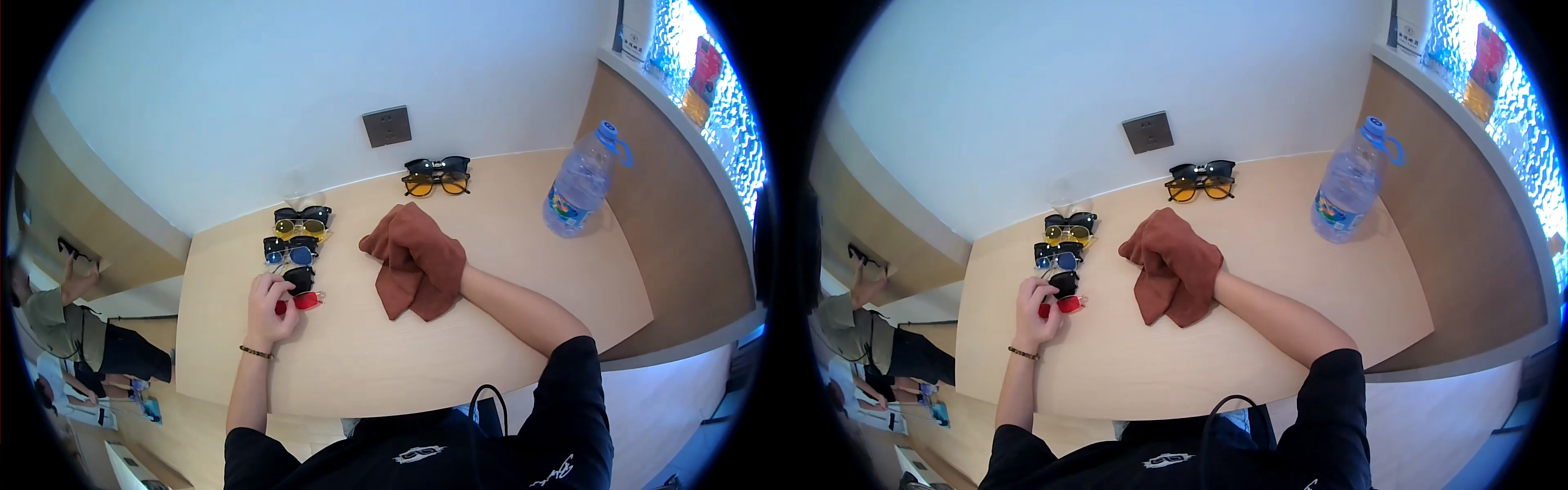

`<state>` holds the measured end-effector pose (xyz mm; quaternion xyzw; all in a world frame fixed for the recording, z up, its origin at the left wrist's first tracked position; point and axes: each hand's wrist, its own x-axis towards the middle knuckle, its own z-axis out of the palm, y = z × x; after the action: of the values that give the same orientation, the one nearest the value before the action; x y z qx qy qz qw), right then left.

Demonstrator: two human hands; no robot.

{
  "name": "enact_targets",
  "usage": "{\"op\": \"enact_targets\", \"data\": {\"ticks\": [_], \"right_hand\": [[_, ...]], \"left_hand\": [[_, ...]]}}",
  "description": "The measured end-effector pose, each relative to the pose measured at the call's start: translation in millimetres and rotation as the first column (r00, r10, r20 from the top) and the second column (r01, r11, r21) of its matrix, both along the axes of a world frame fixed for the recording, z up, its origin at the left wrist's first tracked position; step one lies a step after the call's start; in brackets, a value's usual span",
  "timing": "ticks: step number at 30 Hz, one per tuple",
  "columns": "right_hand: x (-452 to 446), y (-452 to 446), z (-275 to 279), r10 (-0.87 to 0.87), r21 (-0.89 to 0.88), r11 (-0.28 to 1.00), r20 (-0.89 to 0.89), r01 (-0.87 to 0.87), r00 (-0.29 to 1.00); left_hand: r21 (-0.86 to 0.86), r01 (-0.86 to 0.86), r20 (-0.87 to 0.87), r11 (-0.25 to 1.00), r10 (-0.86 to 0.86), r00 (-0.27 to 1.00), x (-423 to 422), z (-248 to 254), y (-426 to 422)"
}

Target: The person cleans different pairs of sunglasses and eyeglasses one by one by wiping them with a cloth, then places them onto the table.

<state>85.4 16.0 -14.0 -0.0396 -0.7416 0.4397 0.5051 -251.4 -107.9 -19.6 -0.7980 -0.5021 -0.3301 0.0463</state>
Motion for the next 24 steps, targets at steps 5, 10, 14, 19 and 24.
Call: {"op": "enact_targets", "data": {"ticks": [5,10,14,19,24], "right_hand": [[3,3,-1,0.071,-0.265,0.963,0.099,-0.043,0.993],[9,-3,0,0.035,-0.741,0.661,-0.128,-0.119,0.991],[-29,-38,28,-0.738,0.142,0.633,-0.186,0.761,0.648],[-15,-22,22,-0.796,0.177,0.554,-0.173,0.814,0.58],[2,3,-6,-0.754,0.176,0.636,-0.068,0.751,0.654]], "left_hand": [[-0.013,0.044,0.193,0.999,-0.041,0.98,58,5,46],[-0.249,-0.009,0.25,0.969,0.073,0.965,140,-4,117],[-0.058,0.022,0.112,0.998,-0.015,0.994,197,-11,156],[0.195,-0.044,0.025,0.98,0.039,0.999,213,-47,221],[-0.049,0.025,-0.011,0.998,-0.026,1.0,212,-37,215]]}}
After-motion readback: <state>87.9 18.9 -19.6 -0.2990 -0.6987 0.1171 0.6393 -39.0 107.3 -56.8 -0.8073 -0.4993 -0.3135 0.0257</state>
